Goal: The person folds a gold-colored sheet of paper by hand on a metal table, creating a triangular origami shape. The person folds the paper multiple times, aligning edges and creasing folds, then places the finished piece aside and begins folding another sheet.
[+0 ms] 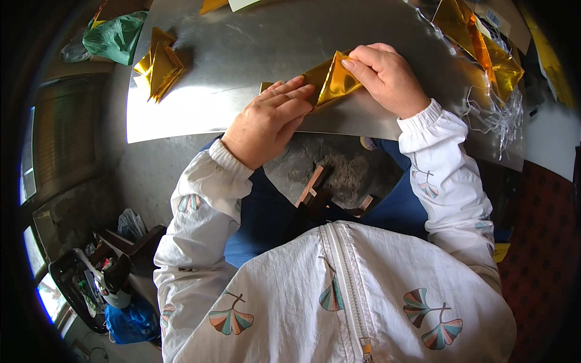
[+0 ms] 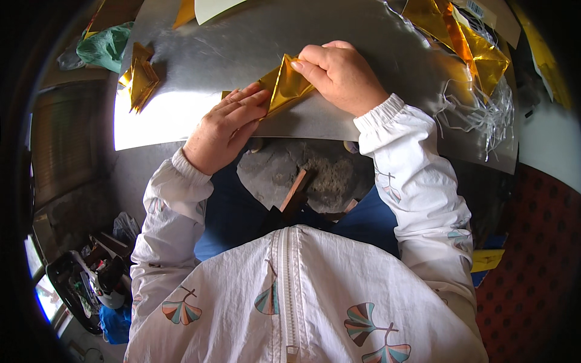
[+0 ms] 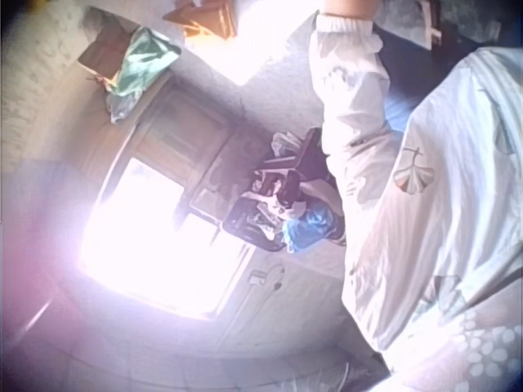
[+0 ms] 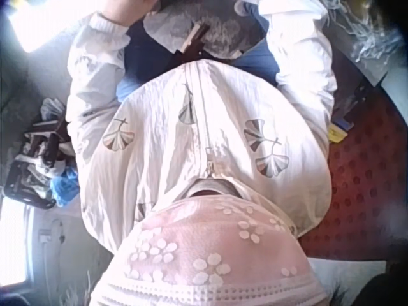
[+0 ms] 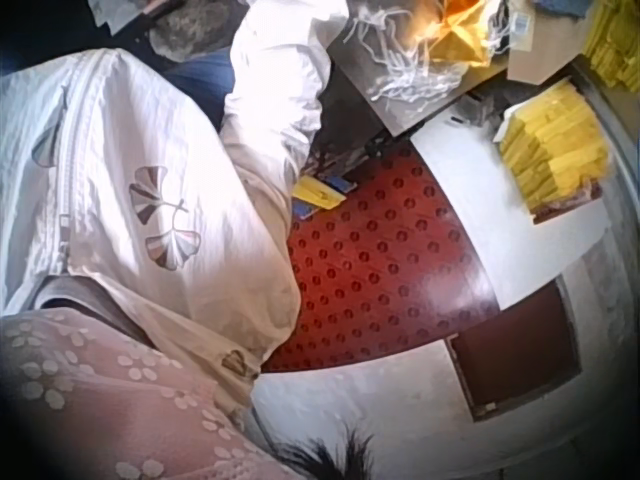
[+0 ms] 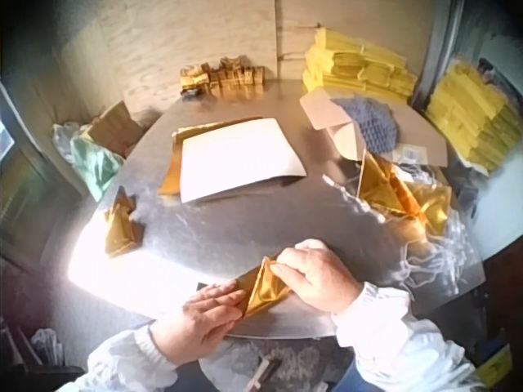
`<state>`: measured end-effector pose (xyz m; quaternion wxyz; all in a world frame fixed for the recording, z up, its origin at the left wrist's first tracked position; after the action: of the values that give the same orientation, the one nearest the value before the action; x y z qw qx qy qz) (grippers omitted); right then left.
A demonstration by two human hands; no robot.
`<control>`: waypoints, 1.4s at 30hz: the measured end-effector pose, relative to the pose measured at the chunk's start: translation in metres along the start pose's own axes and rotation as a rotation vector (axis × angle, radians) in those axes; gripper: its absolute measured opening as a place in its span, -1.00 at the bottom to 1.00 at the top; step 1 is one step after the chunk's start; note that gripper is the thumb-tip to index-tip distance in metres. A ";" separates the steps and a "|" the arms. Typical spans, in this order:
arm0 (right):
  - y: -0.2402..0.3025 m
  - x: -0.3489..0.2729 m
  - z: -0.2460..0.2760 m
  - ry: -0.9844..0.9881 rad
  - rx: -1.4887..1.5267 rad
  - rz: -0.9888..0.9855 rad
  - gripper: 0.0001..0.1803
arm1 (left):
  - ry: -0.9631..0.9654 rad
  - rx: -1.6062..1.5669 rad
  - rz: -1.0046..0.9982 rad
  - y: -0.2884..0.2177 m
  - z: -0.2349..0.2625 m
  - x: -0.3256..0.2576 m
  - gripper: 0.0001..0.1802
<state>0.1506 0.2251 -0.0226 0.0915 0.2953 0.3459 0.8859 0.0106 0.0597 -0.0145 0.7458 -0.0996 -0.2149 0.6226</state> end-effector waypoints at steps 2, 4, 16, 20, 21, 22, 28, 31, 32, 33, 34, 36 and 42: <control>-0.004 0.003 -0.003 0.003 -0.026 -0.072 -0.80 | -0.037 0.002 -0.025 0.000 0.001 -0.003 -0.80; -0.007 0.006 -0.006 0.030 -0.058 -0.139 -0.80 | -0.061 -0.029 -0.024 0.002 0.001 -0.005 -0.79; -0.006 0.018 -0.008 -0.030 -0.152 0.048 -0.77 | 0.017 0.092 -0.083 0.000 0.006 -0.004 -0.71; -0.008 0.023 -0.009 0.017 -0.166 0.040 -0.78 | 0.032 0.143 -0.097 -0.002 0.007 -0.002 -0.70; -0.008 0.024 -0.010 0.022 -0.173 0.034 -0.78 | 0.030 0.144 -0.100 -0.002 0.007 -0.002 -0.71; -0.007 0.024 -0.010 0.022 -0.180 0.030 -0.78 | 0.030 0.143 -0.100 -0.003 0.007 -0.002 -0.71; -0.004 0.024 -0.011 0.001 -0.298 0.077 -0.77 | -0.005 0.041 -0.053 -0.005 0.011 0.001 -0.70; -0.005 0.024 -0.012 0.021 -0.317 0.049 -0.77 | -0.056 -0.048 0.121 -0.008 0.014 0.006 -0.63; -0.004 0.024 -0.012 0.026 -0.318 0.038 -0.77 | -0.073 -0.073 0.205 -0.011 0.013 0.006 -0.60; -0.004 0.025 -0.012 0.027 -0.321 0.036 -0.76 | -0.043 -0.080 0.267 -0.013 0.010 0.007 -0.48; -0.003 0.025 -0.012 0.022 -0.319 0.030 -0.76 | -0.040 -0.010 0.239 -0.018 0.008 0.009 -0.45; -0.003 0.024 -0.011 0.021 -0.306 0.005 -0.76 | -0.037 0.145 0.165 -0.027 0.004 0.013 -0.37; -0.006 0.021 -0.010 -0.021 -0.261 -0.035 -0.75 | 0.033 0.376 0.210 -0.034 -0.011 0.018 -0.29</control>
<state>0.1275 0.2320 -0.0223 0.1482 0.2843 0.2319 0.9184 0.0480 0.0712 -0.0072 0.6858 0.0095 -0.0711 0.7243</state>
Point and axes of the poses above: each hand's wrist, its own x-axis towards the middle knuckle, its own z-axis out of the back of the hand, y = z × x, the point moved 4 cm from there along x, towards the middle knuckle, and after that the axes turned 7 degrees about x, right-handed, at the moved point
